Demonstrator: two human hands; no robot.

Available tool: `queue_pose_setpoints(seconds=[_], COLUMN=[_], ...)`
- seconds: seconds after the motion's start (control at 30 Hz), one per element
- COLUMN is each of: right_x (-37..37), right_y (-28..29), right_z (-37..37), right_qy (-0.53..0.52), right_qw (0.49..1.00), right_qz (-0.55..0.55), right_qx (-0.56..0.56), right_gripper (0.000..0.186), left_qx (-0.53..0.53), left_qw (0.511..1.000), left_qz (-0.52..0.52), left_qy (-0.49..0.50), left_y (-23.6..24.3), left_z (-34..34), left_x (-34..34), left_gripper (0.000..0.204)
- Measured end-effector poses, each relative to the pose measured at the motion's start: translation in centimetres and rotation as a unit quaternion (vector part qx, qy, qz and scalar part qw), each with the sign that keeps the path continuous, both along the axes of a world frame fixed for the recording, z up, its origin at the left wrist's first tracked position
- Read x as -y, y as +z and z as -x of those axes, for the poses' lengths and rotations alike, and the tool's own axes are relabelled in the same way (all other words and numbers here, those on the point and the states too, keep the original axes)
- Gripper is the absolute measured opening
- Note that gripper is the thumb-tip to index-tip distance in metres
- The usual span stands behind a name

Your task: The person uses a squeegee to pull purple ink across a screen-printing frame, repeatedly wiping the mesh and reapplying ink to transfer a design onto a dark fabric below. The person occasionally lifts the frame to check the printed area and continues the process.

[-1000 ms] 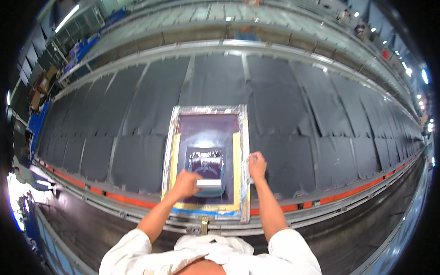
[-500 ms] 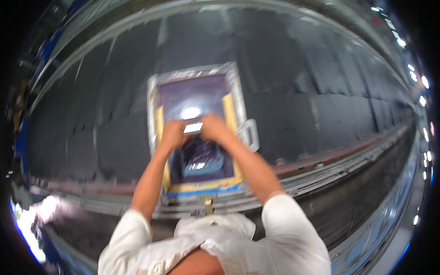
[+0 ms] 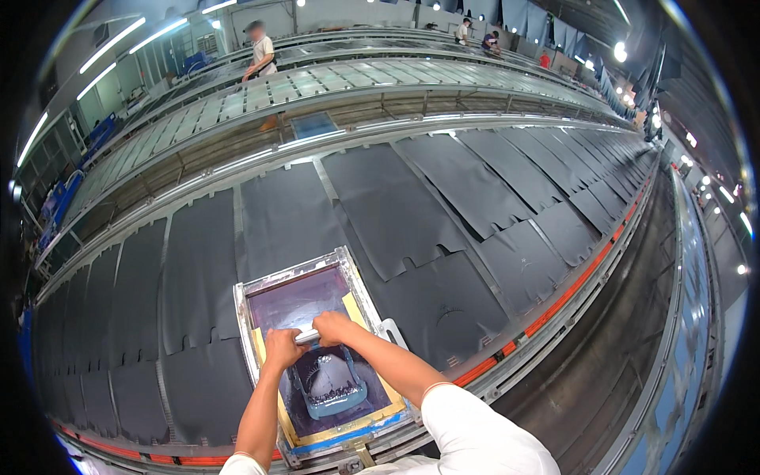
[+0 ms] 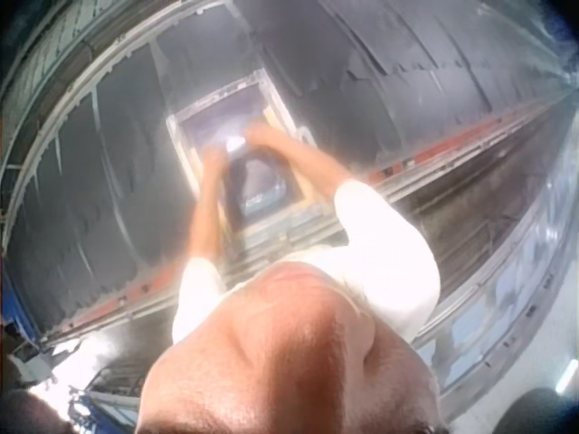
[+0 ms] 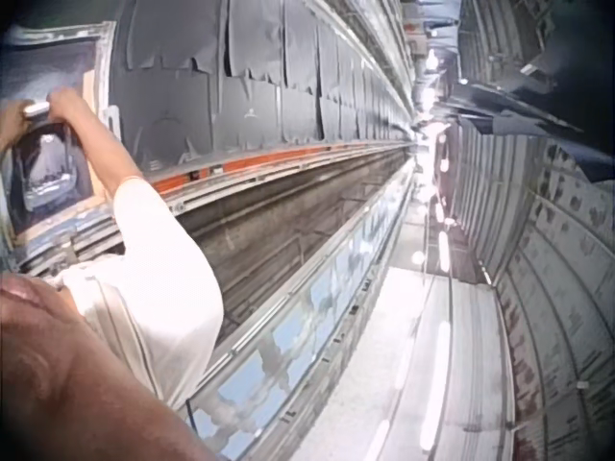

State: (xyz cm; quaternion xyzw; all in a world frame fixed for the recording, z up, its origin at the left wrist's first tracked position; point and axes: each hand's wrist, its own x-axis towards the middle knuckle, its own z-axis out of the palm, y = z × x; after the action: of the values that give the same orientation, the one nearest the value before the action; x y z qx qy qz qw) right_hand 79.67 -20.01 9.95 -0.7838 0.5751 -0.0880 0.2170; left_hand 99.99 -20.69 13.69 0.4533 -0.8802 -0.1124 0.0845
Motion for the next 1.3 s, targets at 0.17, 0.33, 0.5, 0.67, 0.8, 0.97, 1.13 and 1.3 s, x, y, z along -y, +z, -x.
queue_pose_setpoints(seconds=[0.17, 0.33, 0.5, 0.67, 0.8, 0.97, 1.13, 1.3], right_x=[-5.3, -14.4, -10.3, -0.6, 1.5, 0.8, -2.5, -13.3], right_y=[0.6, -0.6, 1.4, 1.1, 1.2, 1.1, 1.0, -0.1], right_z=[-1.6, -2.3, -1.9, -0.2, 0.0, 0.0, -0.1, -2.0], right_qy=[0.002, 0.028, -0.031, 0.0, 0.027, 0.032, 0.022, 0.046], right_qw=[1.0, 0.999, 0.997, 0.999, 0.998, 0.997, 0.999, 0.999], right_qz=[-0.015, -0.011, -0.055, -0.036, -0.06, -0.05, -0.008, -0.003], right_qx=[0.026, 0.026, 0.045, 0.041, 0.02, 0.049, 0.048, 0.022], right_gripper=[0.023, 0.018, 0.021, 0.033, 0.03, 0.024, 0.021, 0.025], left_qx=[-0.038, -0.052, 0.002, 0.023, -0.037, -0.056, -0.088, -0.079], left_qw=[0.998, 0.998, 0.997, 0.999, 0.998, 0.998, 0.996, 0.996], left_qz=[-0.041, -0.024, -0.069, -0.025, -0.037, -0.038, -0.019, -0.006], left_qy=[0.012, -0.038, -0.022, -0.019, -0.019, -0.018, -0.017, -0.036], left_y=[-2.7, -2.5, -2.0, -1.1, -1.5, -1.7, -2.6, -3.2], left_z=[-1.7, -3.2, -2.7, -0.2, -0.9, -0.6, -0.7, -3.0], left_x=[-4.0, -12.8, -8.2, 1.1, 2.5, 1.8, -1.1, -11.7], left_gripper=[0.021, 0.02, 0.025, 0.023, 0.027, 0.029, 0.024, 0.019])
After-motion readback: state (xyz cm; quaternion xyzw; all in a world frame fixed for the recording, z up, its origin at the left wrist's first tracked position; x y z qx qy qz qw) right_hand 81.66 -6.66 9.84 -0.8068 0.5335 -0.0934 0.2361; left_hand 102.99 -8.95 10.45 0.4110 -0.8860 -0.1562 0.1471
